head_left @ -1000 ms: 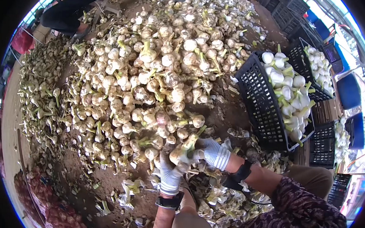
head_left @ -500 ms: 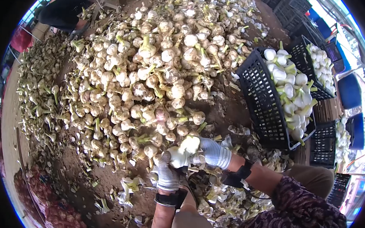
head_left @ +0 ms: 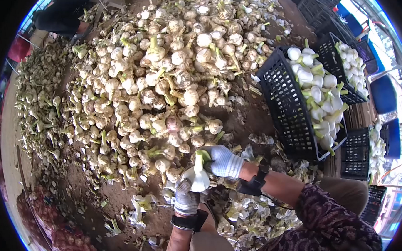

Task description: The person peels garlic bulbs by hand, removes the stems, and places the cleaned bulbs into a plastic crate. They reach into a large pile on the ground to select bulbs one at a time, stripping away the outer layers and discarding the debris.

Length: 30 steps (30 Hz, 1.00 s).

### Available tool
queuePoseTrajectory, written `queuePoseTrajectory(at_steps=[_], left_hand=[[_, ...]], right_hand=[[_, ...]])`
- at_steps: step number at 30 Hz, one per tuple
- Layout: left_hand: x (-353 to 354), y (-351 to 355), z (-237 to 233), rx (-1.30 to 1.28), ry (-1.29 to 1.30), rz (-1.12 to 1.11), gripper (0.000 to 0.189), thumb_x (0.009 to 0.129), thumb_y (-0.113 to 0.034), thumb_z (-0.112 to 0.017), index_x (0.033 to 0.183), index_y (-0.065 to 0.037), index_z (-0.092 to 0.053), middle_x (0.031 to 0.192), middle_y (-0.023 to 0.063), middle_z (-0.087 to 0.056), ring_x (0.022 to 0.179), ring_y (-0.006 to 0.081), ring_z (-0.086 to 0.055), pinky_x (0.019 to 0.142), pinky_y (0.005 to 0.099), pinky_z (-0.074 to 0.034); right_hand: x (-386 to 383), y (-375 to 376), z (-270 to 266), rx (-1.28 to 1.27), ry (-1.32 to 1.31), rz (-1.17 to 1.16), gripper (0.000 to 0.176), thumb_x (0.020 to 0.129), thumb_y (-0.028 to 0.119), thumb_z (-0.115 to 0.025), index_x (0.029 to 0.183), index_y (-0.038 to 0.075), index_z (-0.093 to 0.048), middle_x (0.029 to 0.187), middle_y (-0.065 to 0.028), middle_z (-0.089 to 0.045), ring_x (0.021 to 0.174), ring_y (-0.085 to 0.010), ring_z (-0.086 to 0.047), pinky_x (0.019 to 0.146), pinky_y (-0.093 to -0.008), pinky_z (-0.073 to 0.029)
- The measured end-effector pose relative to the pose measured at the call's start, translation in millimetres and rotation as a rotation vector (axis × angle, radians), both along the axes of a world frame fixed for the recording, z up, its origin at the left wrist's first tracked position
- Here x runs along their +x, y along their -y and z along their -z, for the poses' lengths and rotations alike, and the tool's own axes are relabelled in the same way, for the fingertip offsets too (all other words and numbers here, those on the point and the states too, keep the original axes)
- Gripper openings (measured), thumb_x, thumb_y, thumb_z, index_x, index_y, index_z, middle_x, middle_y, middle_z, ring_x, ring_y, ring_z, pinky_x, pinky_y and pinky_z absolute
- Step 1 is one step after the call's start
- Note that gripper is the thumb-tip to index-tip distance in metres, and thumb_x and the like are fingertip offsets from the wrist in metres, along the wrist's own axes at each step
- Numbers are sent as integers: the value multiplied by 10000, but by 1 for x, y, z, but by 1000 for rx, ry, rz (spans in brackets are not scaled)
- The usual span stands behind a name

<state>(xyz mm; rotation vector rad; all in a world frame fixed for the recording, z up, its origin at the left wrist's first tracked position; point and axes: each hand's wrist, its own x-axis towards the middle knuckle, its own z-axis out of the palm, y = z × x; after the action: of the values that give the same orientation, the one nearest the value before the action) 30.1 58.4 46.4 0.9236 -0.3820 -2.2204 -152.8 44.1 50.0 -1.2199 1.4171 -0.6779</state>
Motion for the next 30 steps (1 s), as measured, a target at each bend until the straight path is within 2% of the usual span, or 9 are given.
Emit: queuePoseTrajectory(at_steps=[1,3,5,10,15,17,18,26,30], left_hand=[[0,2,1,2,7,30,695,682,-492,-705,1122,14,-520,930,130,-610,760,229,-617,622,322,-531],[-2,5,0,-1,62,-41,698,696,-508,-693,1133,7,-516,946,117,-606,751,211,-614,607,315,-530],[1,7,0,-13,57,32,702,711,-501,-690,1159,7,-507,962,108,-600,783,192,-609,665,301,-527],[-25,4,13,-369,342,121,813,712,-438,-750,1253,48,-387,1065,110,-553,951,197,-572,721,333,-528],[-19,11,18,-11,16,-24,692,744,-369,-724,1248,-8,-417,1088,143,-554,975,257,-583,778,386,-530],[-19,10,15,108,-87,-92,529,787,-220,-689,1237,-74,-450,1104,142,-563,989,294,-589,811,415,-532],[-22,11,17,114,-155,-150,460,760,-36,-653,1187,-78,-488,1065,115,-587,955,274,-600,811,402,-533],[-21,20,-12,-74,196,-266,382,691,156,-524,1025,-26,-565,867,67,-628,717,156,-603,701,272,-520],[-7,34,-41,-125,37,-279,371,718,125,-601,1050,-34,-555,997,103,-634,864,204,-627,775,341,-533]], right_hand=[[1,2,7,-104,-136,-6,338,721,18,-634,1058,31,-615,876,-99,-675,801,-188,-630,744,-303,-513],[-4,1,24,76,317,70,595,693,34,-724,1238,43,-487,1144,-119,-591,1013,-224,-576,902,-300,-473],[-30,0,8,-48,44,69,677,679,55,-753,1279,40,-438,1112,-90,-591,982,-192,-572,903,-327,-474],[-21,-23,-28,80,360,277,238,784,137,-693,975,4,-641,896,-54,-658,870,-117,-600,708,-243,-493],[-25,-27,-20,184,815,533,209,815,150,-656,956,-2,-629,886,-68,-656,748,-134,-632,661,-254,-510],[-21,-35,-11,-242,307,227,227,809,156,-653,962,-8,-615,814,-59,-643,739,-187,-642,684,-299,-534],[-18,-36,-8,424,964,579,208,810,126,-642,963,-9,-602,833,-78,-652,760,-218,-657,686,-329,-552],[-10,-41,5,483,1233,759,218,834,86,-604,1005,-49,-612,910,-129,-667,796,-237,-666,703,-362,-555],[-27,-63,67,499,1081,750,202,838,125,-631,966,-30,-618,849,-118,-666,714,-185,-645,588,-282,-523]])
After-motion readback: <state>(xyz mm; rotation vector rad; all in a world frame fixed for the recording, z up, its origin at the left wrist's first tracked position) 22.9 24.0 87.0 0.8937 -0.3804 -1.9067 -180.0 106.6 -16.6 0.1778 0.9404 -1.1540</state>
